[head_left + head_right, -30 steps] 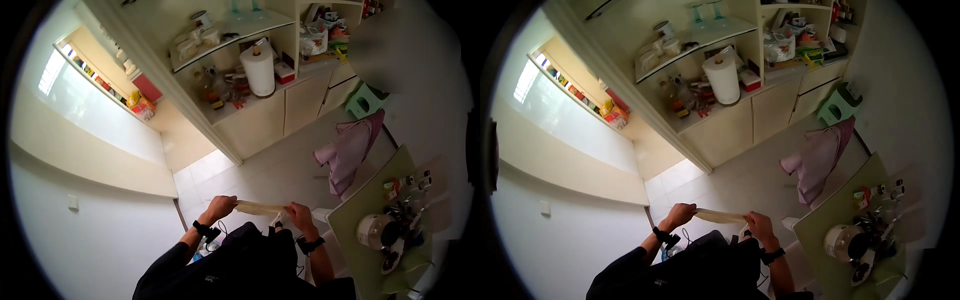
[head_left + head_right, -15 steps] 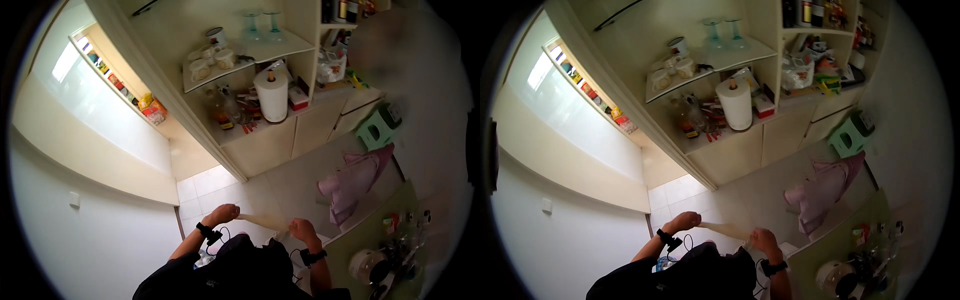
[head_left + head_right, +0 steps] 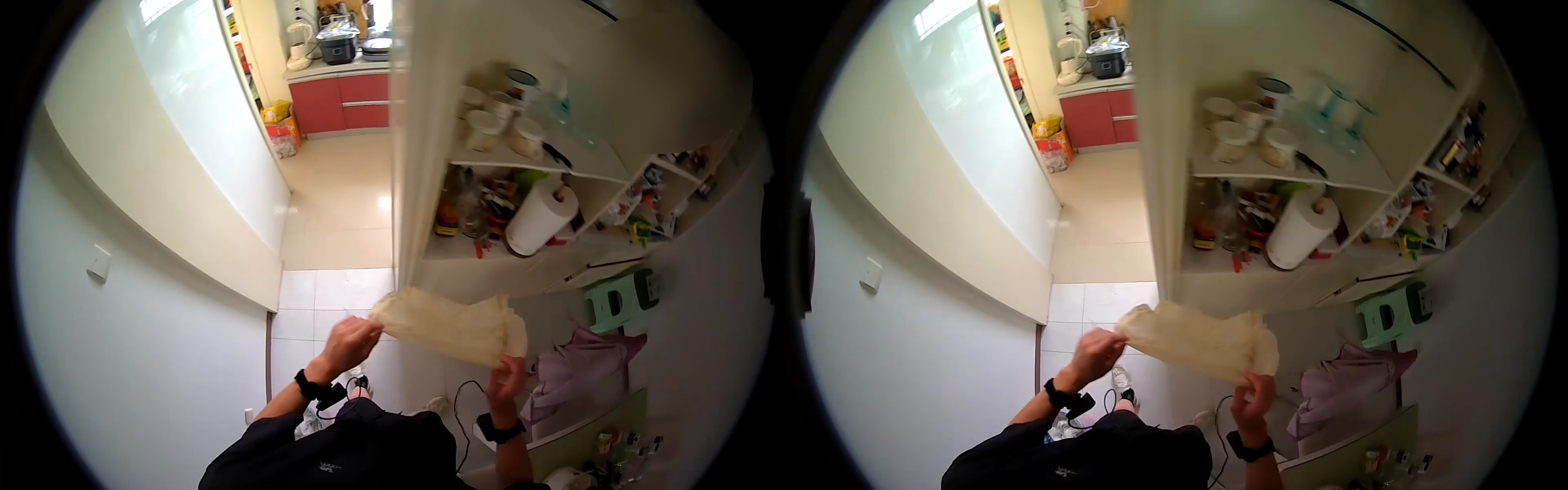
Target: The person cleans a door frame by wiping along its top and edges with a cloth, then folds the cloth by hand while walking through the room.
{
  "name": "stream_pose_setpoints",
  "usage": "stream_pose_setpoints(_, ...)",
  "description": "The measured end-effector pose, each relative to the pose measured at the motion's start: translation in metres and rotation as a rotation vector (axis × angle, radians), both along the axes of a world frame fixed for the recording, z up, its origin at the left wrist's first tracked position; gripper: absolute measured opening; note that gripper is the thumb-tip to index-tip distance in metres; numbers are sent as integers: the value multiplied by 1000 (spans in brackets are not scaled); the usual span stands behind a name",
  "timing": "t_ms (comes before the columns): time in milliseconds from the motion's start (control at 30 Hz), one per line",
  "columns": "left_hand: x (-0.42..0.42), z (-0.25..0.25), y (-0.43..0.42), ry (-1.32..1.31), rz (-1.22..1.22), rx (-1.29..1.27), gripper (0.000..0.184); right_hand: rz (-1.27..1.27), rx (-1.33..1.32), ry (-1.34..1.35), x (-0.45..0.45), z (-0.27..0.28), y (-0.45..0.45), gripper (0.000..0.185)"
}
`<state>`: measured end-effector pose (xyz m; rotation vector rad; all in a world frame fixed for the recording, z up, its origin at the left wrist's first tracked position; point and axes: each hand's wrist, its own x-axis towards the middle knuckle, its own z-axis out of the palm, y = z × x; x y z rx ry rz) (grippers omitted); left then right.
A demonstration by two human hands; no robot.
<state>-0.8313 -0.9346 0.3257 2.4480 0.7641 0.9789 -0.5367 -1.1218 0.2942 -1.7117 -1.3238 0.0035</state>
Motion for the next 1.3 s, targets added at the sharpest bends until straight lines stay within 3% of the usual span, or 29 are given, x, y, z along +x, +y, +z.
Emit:
stream_pose_setpoints(33, -18, -37, 11, 97, -62, -129, 4, 44, -38, -38, -14, -28, 12, 21)
stream_pose_setpoints(67, -49, -74, 24, 461, -142, -288, 7, 158, -349, -65, -27, -58, 19, 21)
stream_pose_setpoints(100, -80, -113, 30, 575, -157, -318, 10, 267, -659, -111, -35, -80, 27, 22)
stream_pose_setpoints(167, -128, -144, 45, 605, -122, -511, 12, 296, -798, -15, -69, -94, 46, 22)
stream_pose_setpoints(267, -187, -137, 59, 396, 50, -525, 13, 325, -829, 75, -112, -85, 84, 18)
stream_pose_setpoints(500, -257, -128, 94, 215, 327, -516, 11, 529, -696, -21, -170, -58, 189, 16)
stream_pose_setpoints(700, -295, -123, 118, 103, 602, -497, 7, 618, -789, 87, -191, -59, 276, 15)
stream_pose_setpoints(933, -332, -113, 175, -59, 857, -538, 12, 608, -750, 423, -232, -95, 404, 15)
stream_pose_setpoints(1033, -336, -104, 212, -87, 944, -457, 13, 643, -654, 641, -245, -111, 465, 13)
stream_pose_setpoints(1133, -337, -109, 266, -173, 947, -457, 10, 678, -548, 691, -250, -116, 530, 13)
stream_pose_setpoints(1233, -335, -110, 329, -283, 942, -706, 7, 634, -476, 884, -245, -127, 587, 19)
stream_pose_setpoints(1300, -329, -107, 364, -512, 878, -831, 8, 580, -401, 1104, -240, -122, 615, 21)
